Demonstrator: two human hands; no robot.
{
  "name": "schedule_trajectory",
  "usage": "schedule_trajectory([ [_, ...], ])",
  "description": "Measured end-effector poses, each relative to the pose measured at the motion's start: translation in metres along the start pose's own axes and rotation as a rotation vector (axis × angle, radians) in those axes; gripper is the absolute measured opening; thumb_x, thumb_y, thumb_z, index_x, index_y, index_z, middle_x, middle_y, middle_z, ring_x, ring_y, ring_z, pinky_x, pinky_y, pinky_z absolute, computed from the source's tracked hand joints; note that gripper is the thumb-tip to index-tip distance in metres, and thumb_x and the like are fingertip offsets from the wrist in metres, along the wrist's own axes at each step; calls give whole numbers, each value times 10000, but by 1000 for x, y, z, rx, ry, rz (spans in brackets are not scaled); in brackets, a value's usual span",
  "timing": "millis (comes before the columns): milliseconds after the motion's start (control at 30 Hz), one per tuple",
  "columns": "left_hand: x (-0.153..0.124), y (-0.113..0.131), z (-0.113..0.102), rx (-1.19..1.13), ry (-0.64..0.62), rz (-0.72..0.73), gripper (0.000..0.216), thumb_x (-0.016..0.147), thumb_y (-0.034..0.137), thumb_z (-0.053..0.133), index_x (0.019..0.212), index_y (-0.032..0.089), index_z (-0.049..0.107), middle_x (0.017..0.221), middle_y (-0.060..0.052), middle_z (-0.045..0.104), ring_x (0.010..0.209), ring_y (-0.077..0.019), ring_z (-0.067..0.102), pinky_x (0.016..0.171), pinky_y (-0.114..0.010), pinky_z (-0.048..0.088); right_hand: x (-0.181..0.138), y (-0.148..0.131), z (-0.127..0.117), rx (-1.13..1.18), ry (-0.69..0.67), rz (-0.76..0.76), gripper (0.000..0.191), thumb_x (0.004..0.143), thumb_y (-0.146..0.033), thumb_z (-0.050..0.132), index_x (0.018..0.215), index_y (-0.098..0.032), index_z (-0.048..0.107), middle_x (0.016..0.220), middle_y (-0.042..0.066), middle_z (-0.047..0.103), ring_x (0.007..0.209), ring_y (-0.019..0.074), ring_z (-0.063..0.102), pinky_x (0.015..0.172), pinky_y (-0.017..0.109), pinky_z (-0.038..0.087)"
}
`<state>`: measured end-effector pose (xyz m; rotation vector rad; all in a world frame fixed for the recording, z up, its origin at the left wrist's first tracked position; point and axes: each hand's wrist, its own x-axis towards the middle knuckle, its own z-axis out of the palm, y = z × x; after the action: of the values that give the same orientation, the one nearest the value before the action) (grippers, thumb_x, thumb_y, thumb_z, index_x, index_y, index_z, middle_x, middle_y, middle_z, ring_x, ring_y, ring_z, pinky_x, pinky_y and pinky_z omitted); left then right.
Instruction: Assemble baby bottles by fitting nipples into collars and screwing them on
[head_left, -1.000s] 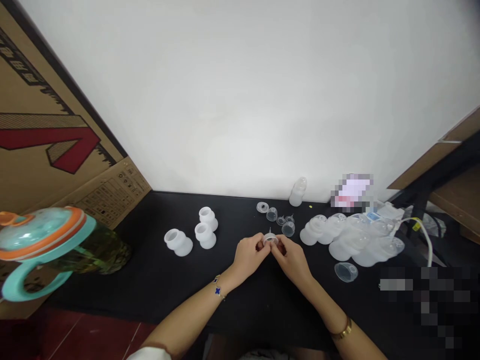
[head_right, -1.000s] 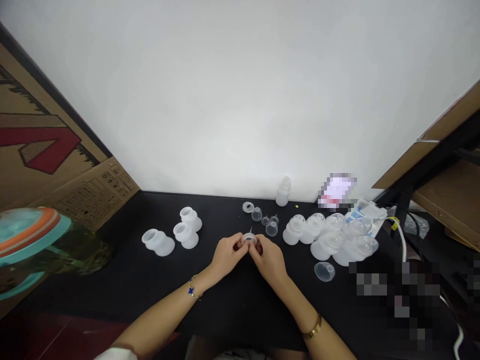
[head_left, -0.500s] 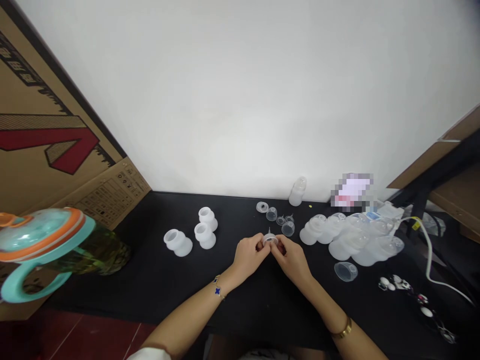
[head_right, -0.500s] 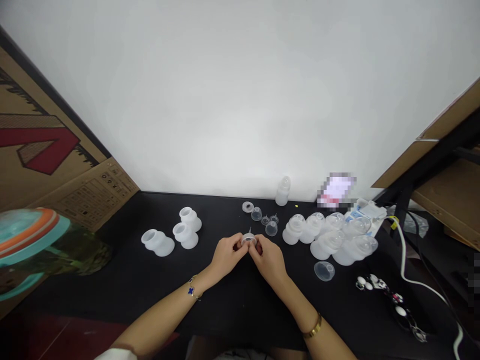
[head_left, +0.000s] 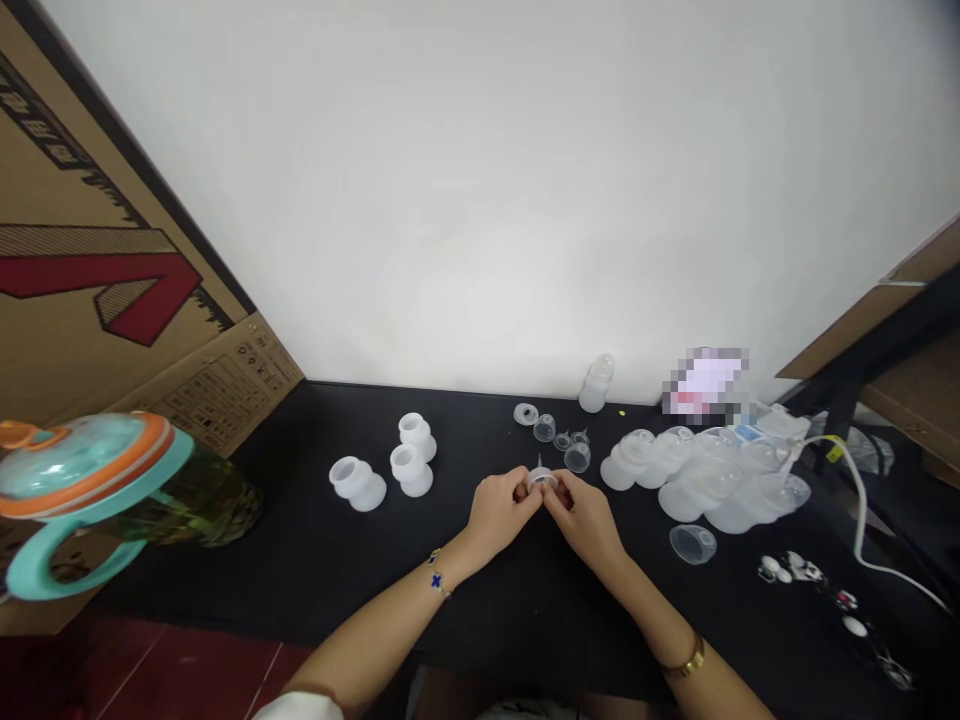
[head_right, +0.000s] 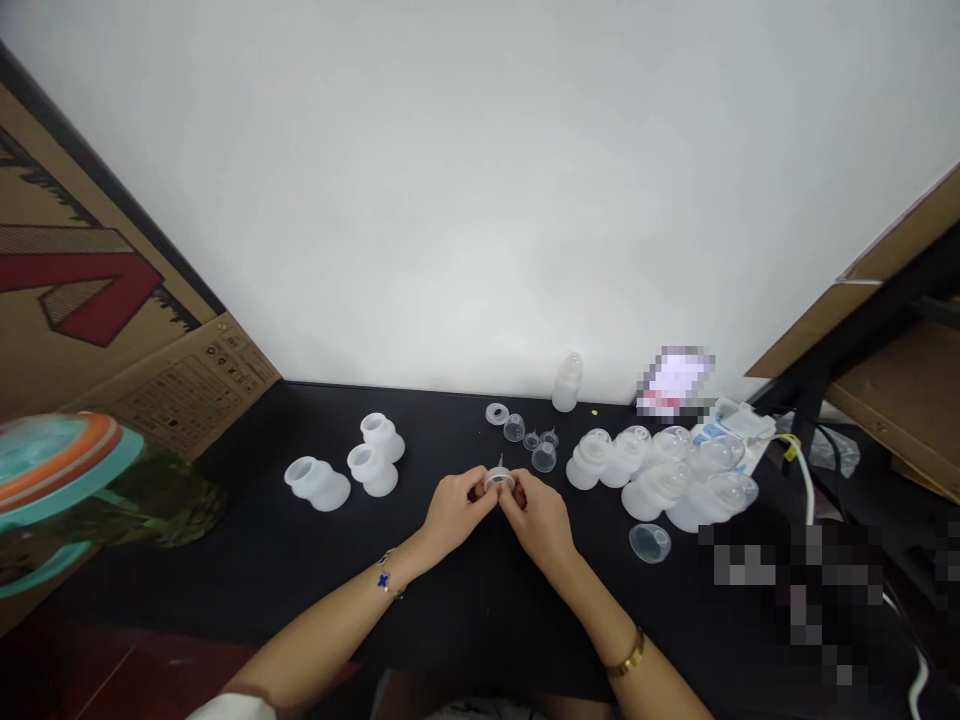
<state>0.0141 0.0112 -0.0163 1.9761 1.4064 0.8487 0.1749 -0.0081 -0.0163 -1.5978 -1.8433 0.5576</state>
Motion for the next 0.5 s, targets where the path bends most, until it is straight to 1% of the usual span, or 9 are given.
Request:
schedule_trajectory([
  [233,0,4,-2,14,-16,-26,319,874,345,521,597,203,451,531,49,486,505,-111,436,549,-240,275,0,0,1,4,7,-14,245,924,-397,490,837,-208,621,599,-35,534,535,128,496,521,241,326],
  [400,-1,3,-1,35,-19,-33,296,879,354,520,625,206,484,543,47,506,506,-114,443,549,-245,274,0,-2,-3,-11,21,-25,259,923,-399,481,791,-212,604,585,-31,538,525,130,498,509,243,330],
  [500,0,2,-1,61,-17,-44,266,880,350,525,655,208,517,559,47,535,518,-116,465,557,-248,272,0,-3,-4,0,13,-14,247,923,-398,485,830,-216,624,621,-20,588,555,140,540,523,244,355],
])
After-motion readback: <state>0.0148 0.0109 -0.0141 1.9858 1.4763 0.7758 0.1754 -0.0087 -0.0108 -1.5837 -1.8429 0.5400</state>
